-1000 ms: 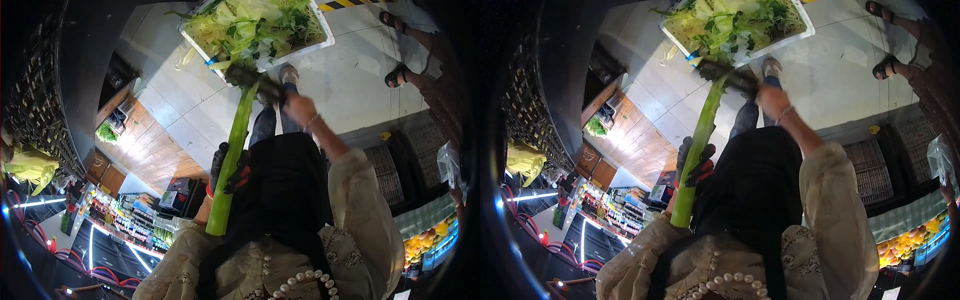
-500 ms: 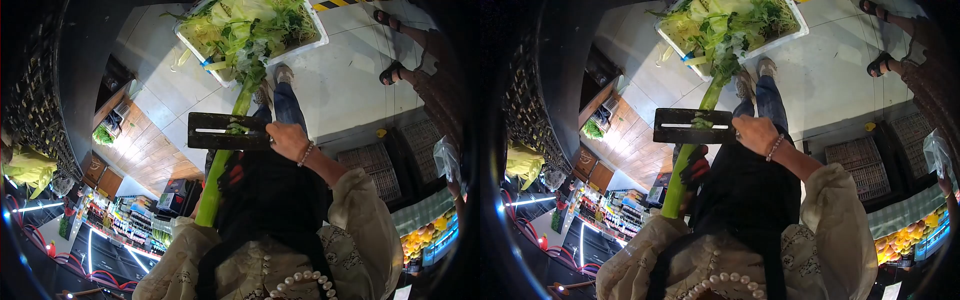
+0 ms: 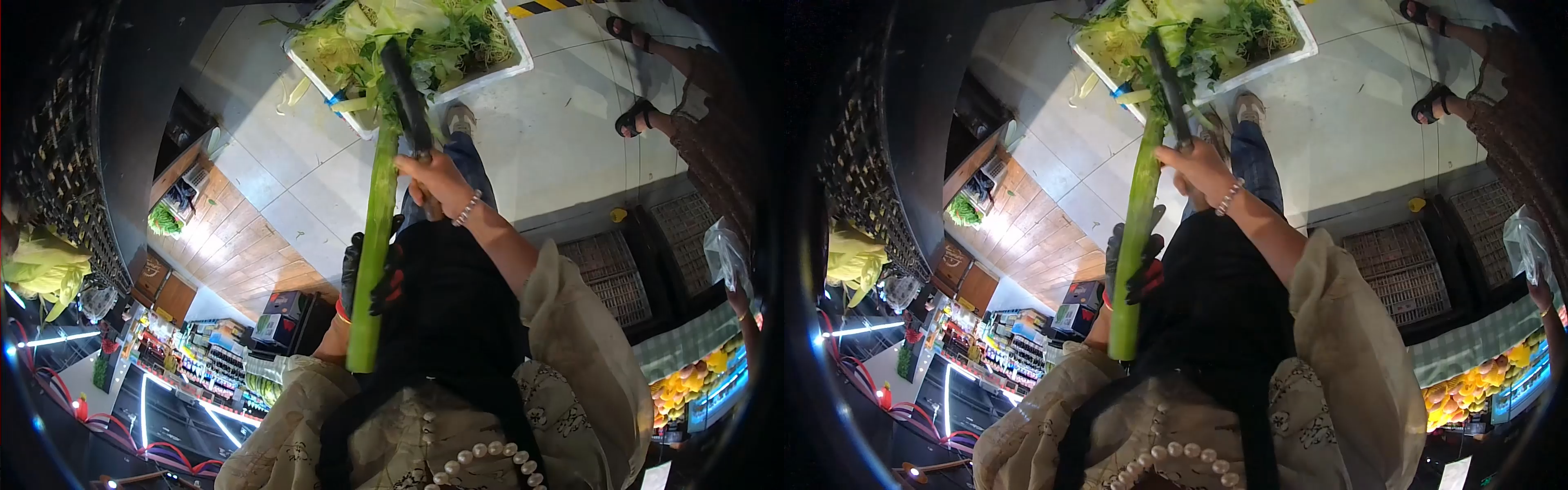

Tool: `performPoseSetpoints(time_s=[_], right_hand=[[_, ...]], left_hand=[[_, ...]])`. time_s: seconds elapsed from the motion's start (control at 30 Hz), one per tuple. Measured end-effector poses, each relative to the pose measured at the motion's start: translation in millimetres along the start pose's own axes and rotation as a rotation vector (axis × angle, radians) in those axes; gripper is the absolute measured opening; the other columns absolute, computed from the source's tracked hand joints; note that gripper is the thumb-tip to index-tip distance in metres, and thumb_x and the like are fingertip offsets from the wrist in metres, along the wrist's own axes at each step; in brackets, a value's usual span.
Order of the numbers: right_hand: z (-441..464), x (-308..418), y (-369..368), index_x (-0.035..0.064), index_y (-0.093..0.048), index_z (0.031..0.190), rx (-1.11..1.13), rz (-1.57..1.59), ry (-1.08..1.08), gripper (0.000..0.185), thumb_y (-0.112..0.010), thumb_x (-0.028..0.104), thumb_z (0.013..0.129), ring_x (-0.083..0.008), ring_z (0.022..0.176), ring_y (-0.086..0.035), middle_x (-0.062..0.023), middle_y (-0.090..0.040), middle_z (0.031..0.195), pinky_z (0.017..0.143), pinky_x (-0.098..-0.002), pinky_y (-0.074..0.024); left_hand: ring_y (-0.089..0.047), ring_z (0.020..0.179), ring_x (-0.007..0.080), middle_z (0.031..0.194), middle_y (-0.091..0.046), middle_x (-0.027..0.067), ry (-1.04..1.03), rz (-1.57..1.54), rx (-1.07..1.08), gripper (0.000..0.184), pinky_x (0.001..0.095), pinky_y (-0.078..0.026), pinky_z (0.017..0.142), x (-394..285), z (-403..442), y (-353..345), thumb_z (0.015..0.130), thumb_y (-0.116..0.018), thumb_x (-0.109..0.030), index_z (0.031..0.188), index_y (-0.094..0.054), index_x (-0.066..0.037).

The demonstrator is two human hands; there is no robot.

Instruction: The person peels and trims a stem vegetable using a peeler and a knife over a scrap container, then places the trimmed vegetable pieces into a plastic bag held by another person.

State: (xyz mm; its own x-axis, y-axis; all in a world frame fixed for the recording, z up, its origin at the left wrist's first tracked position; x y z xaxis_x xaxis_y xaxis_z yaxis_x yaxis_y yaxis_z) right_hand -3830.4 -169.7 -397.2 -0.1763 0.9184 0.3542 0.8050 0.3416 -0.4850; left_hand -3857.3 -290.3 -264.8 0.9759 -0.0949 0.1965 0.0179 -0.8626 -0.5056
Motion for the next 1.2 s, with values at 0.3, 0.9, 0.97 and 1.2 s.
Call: performPoseSetpoints(time_s=[0.3, 0.9, 0.97, 1.2], right_hand=[[5, -2, -20, 0.0016, -0.053, 0.081, 0.033, -0.090, 0.034, 0.025, -0.071, 0.019, 0.081, -0.0128, 0.041, -0.050, -0.0039, -0.054, 0.056, 0.039, -0.0277, -0.0406], [-54, 35, 16, 0.0078, -0.053, 0.091, 0.162, -1.369, 0.894, 0.023, -0.065, 0.010, 0.071, -0.0272, 0.073, -0.062, -0.0089, -0.058, 0.079, 0.059, -0.0388, -0.0503], [-4, 12, 38, 0.0067, -0.051, 0.094, 0.143, -1.507, 0.612, 0.022, -0.063, 0.016, 0.078, -0.0315, 0.078, -0.063, -0.0114, -0.061, 0.083, 0.066, -0.0420, -0.0507], [49, -6, 63, 0.0096, -0.054, 0.100, 0.055, -1.425, 0.574, 0.026, -0.062, 0.023, 0.079, -0.0339, 0.080, -0.064, -0.0140, -0.065, 0.083, 0.069, -0.0460, -0.0509]], left_hand=[[-0.046, 0.047, 0.0166, 0.079, -0.048, 0.0047, -0.144, 0.546, -0.171, 0.043, 0.0270, -0.039, 0.040, -24, 18, -10, 0.094, -0.044, -0.048, 0.105, -0.048, -0.007], [-0.050, 0.057, 0.0169, 0.080, -0.055, 0.0035, -0.076, 0.317, -0.158, 0.038, 0.0292, -0.039, 0.044, -27, 12, 10, 0.093, -0.046, -0.047, 0.109, -0.052, -0.013], [-0.049, 0.057, 0.0173, 0.077, -0.053, 0.0043, -0.106, 0.353, -0.153, 0.034, 0.0299, -0.039, 0.044, -33, 11, 1, 0.096, -0.042, -0.045, 0.103, -0.051, -0.012], [-0.050, 0.053, 0.0172, 0.077, -0.054, 0.0070, -0.139, 0.431, -0.158, 0.038, 0.0269, -0.039, 0.042, -47, 0, 2, 0.097, -0.041, -0.043, 0.117, -0.048, -0.012]])
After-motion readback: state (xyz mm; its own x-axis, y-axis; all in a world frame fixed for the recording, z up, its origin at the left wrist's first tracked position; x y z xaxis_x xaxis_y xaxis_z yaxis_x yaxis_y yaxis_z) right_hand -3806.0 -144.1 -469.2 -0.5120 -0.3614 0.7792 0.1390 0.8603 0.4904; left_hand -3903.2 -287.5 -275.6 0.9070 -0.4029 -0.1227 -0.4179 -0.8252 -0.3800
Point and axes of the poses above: each hand's wrist, its own z-axis towards the middle knuckle, its own y-axis out of the back of the hand, x = y × z, the point moved 9 cm from there along z, towards the middle knuckle
